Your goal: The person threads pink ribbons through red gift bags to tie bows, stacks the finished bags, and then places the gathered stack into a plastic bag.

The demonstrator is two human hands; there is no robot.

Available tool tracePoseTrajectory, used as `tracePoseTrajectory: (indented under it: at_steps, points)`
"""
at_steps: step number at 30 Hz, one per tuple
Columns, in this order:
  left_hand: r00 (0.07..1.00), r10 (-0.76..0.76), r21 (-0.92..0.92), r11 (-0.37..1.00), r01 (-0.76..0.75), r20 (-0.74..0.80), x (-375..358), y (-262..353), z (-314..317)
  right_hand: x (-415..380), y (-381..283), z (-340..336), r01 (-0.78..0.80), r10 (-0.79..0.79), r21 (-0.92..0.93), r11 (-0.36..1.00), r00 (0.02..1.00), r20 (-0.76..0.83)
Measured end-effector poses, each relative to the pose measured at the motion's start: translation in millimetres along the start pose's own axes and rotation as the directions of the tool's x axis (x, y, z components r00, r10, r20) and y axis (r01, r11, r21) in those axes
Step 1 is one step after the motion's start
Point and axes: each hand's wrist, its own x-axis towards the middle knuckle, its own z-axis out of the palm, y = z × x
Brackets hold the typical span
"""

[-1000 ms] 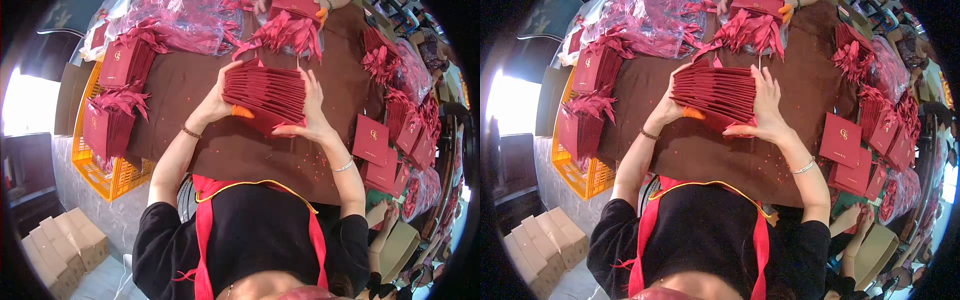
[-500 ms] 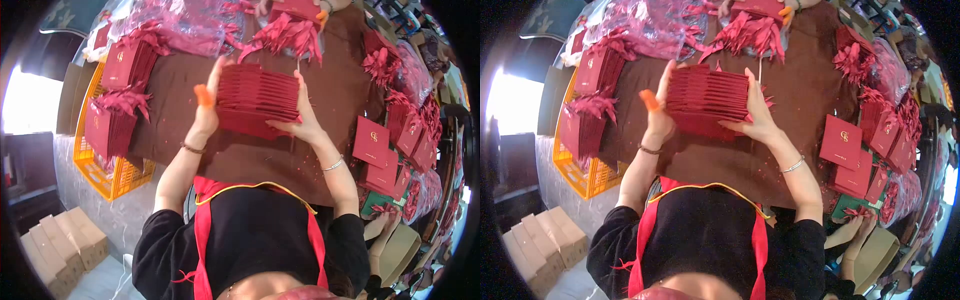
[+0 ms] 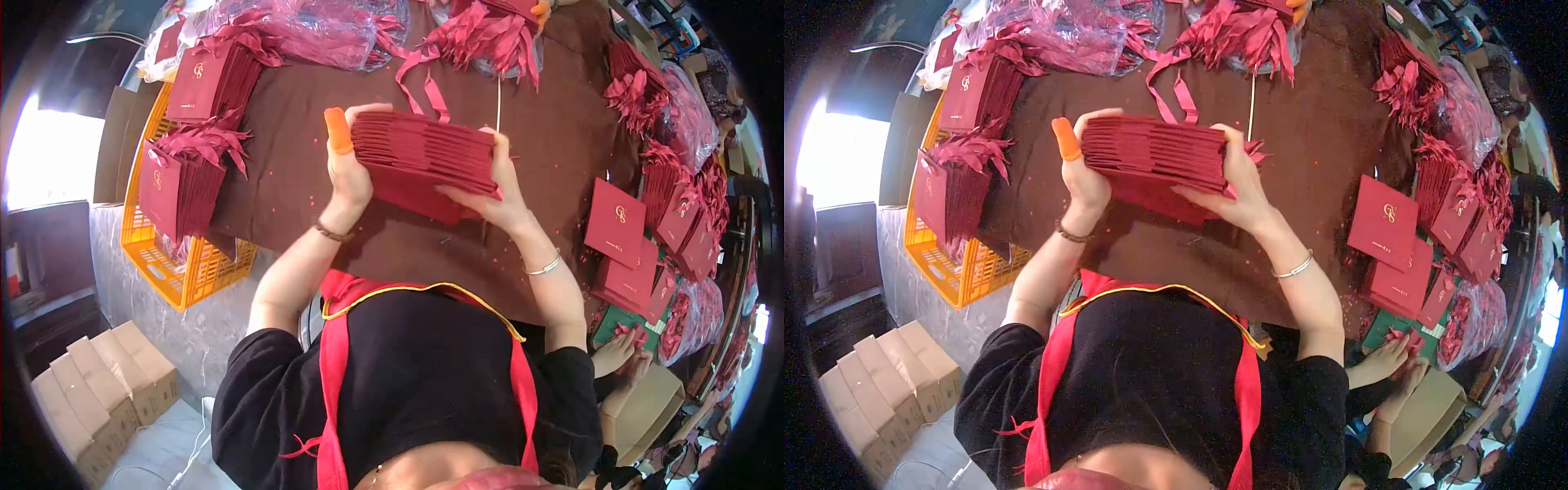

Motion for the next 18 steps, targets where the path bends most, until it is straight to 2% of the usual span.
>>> tracePoseTrajectory:
  at_steps: [1, 2, 4, 5, 7, 8, 11, 12, 13, 14, 15, 16, 17, 18]
  points:
    - [0.997, -0.065, -0.043, 0.997, 0.067, 0.04, 0.3, 3.9, -2.7, -0.2, 4.0, -1.4, -0.039, 0.039, 0.027, 0.999, 0.999, -0.001]
    - [0.973, -0.182, -0.114, 0.973, 0.198, 0.139, 2.7, 16.3, -7.9, 0.3, 2.2, -2.9, -0.041, 0.041, 0.03, 0.999, 0.999, -0.002]
    - [0.889, -0.286, -0.33, 0.852, 0.407, 0.358, 14.0, 40.4, -22.6, 5.0, -5.7, -7.8, -0.025, 0.027, -0.027, 0.999, 0.998, 0.056]
    - [0.909, -0.247, -0.336, 0.87, 0.36, 0.335, 16.9, 44.4, -19.8, 5.9, -5.6, -7.5, -0.07, 0.069, 0.017, 0.997, 0.995, 0.066]
    - [0.973, -0.189, -0.215, 0.953, 0.214, 0.13, 9.2, 37.3, 2.4, 7.3, -6.0, -2.6, -0.085, 0.084, 0.024, 0.996, 0.996, 0.042]
    - [0.984, -0.049, -0.097, 0.993, 0.066, 0.172, 6.4, 32.4, 1.4, 8.0, -6.6, -0.7, -0.099, 0.099, 0.026, 0.995, 0.995, 0.012]
    - [0.984, -0.001, -0.179, 0.983, 0.033, 0.176, -1.2, 30.2, 0.7, 11.8, -10.5, 0.8, -0.007, 0.006, -0.034, 0.999, 1.0, -0.016]
    - [0.986, -0.023, -0.263, 0.963, 0.066, 0.165, 0.9, 29.9, 0.5, 9.9, -10.8, 0.6, 0.033, -0.034, -0.062, 0.998, 0.999, -0.023]
    - [0.986, -0.027, -0.267, 0.961, 0.071, 0.165, -0.4, 29.9, -0.5, 9.8, -3.5, 1.4, 0.08, -0.081, -0.076, 0.994, 0.997, -0.009]
    - [0.982, -0.036, -0.182, 0.981, 0.071, 0.185, 0.4, 31.3, -1.4, 7.2, -2.9, 0.3, 0.08, -0.081, -0.081, 0.994, 0.997, -0.012]
    - [0.977, -0.043, -0.095, 0.993, 0.064, 0.209, 3.2, 35.3, -1.6, 6.2, -3.0, -1.8, 0.012, -0.01, -0.098, 0.995, 1.0, 0.017]
    - [0.952, -0.132, -0.102, 0.981, 0.165, 0.275, 2.5, 42.6, -3.9, 3.3, -2.4, -3.3, -0.062, 0.067, -0.116, 0.991, 0.997, 0.042]
    - [0.911, -0.119, 0.19, 0.981, 0.046, 0.396, 9.2, 56.3, -9.3, 4.3, 3.7, -4.2, 0.059, -0.055, -0.154, 0.986, 0.998, 0.029]
    - [0.849, -0.14, 0.444, 0.888, -0.12, 0.509, 18.3, 72.9, -9.8, 5.6, 4.6, -4.2, 0.058, -0.056, -0.121, 0.991, 0.998, 0.021]
